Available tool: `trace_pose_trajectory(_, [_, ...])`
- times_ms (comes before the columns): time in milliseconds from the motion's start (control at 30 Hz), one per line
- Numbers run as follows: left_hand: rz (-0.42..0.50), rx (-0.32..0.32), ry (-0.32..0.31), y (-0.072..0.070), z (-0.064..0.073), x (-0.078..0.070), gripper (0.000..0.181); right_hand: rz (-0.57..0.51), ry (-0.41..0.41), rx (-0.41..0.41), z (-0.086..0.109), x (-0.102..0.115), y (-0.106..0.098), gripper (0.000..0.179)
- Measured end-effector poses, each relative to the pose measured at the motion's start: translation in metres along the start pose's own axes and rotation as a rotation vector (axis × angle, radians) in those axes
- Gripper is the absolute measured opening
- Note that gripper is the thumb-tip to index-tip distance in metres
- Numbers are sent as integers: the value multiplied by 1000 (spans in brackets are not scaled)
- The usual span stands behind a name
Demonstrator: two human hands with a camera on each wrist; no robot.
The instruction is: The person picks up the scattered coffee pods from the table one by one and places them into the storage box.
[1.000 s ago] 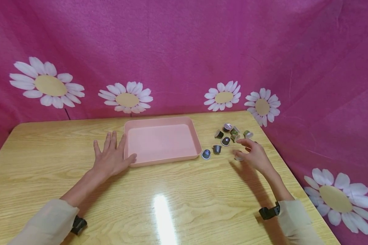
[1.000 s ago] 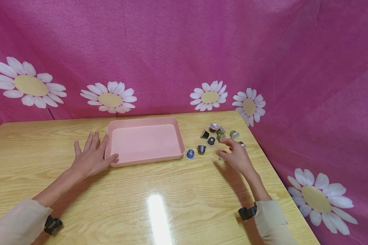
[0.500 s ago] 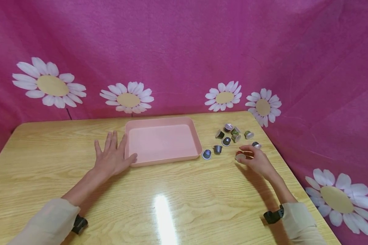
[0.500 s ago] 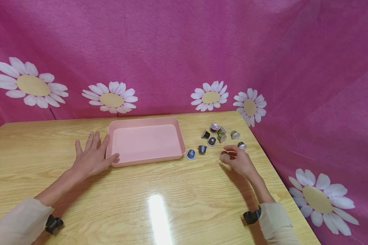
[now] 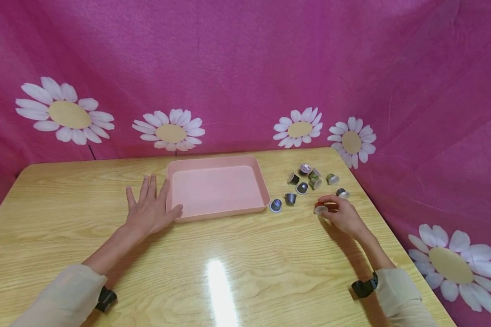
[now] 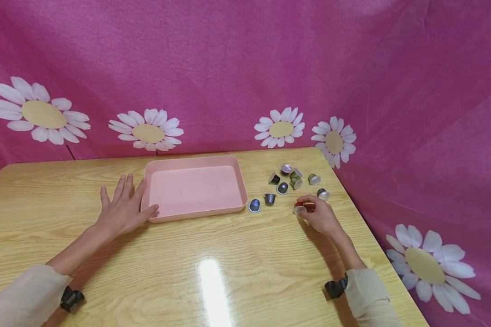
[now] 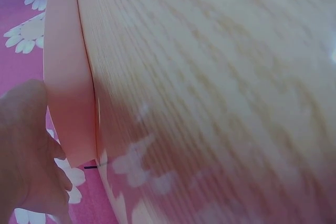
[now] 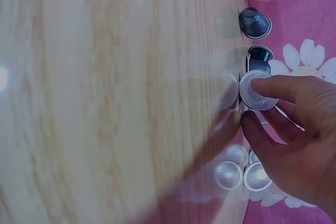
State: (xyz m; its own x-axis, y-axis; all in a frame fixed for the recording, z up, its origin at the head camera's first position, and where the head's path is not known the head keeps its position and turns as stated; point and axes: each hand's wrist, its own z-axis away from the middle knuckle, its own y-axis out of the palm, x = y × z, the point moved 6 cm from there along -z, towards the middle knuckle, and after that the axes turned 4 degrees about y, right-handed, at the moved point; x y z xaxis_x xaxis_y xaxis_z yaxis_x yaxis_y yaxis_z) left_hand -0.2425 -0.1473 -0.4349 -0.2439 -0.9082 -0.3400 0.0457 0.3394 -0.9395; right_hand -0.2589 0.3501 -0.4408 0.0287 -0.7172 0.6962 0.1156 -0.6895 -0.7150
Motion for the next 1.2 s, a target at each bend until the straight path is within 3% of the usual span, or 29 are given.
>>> trace_pose_trajectory(400, [-8,-10,5,0,-1,2,88,0,11,-24,-2,-2,0,28])
trace_pose_trajectory(633, [-11,-13,7,3,-1,2,88,-6,-30,-22,-4,8,0,25])
trace_pose_trajectory(1033, [-5,-22,14,1,-1,1,87,-109,-121,16,-12,55,7,28])
trace_pose_trajectory(1200, [-6,-28,14,1,-1,1,87,-103,-137,20,-20,77,13,27])
